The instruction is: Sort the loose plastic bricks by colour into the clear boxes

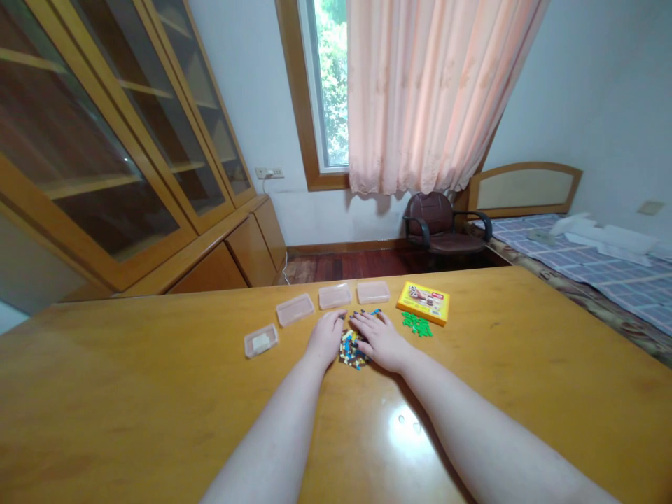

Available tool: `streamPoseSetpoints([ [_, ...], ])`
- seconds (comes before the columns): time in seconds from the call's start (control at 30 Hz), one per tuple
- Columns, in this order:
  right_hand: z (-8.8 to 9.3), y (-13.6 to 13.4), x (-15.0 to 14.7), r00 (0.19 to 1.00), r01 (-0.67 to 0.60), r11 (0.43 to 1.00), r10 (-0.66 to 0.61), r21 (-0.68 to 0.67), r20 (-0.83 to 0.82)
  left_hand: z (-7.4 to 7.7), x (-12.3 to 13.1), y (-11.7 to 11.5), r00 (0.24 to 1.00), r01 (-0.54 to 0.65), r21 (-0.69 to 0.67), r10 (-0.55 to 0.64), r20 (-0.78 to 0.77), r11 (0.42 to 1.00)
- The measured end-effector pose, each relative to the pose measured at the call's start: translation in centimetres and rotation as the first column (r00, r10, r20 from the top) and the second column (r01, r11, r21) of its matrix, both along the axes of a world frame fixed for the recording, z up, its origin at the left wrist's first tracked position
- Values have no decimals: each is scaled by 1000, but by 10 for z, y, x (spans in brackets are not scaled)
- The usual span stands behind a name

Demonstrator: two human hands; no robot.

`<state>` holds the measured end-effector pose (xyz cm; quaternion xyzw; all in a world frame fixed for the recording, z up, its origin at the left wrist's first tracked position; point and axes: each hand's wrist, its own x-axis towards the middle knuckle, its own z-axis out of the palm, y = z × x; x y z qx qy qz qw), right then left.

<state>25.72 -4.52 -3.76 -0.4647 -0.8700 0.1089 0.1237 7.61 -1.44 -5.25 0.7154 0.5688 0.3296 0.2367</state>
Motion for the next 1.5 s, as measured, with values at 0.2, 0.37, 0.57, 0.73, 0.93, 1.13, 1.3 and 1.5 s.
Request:
streamPoseSetpoints([
  [0.2, -3, 4, 0, 974, 228, 974, -228, 13, 13, 0, 1, -1, 999, -20, 5, 20, 46, 1000],
  [0.37, 4, 3, 1, 935, 351, 927, -353, 130, -8, 4, -1, -3, 1000, -28, 14, 28, -8, 1000],
  [0.57, 10, 2, 2, 949, 309, 942, -315, 128, 26, 12, -7, -5, 980, -151, -26, 146, -138, 988],
  [0.73, 10, 2, 3, 970, 237, 968, -232, 84, -67, 25, -13, -10, 949, -209, -41, 193, -248, 977],
  [0.93, 10, -7, 2, 991, -81, 996, 77, -42, -109, 36, -13, -19, 897, -81, -1, 73, -436, 997],
  [1.13, 7, -5, 1, 995, -53, 994, 44, -100, -92, 35, -10, -21, 879, -19, -5, 14, -476, 1000],
  [1.3, 5, -2, 2, 991, -32, 995, 19, -91, -131, 28, -14, -15, 928, 1, 3, 0, -372, 1000],
  [1.5, 6, -4, 2, 989, -36, 994, 22, -99, -143, 20, -12, -11, 954, 74, 23, -64, -292, 997],
])
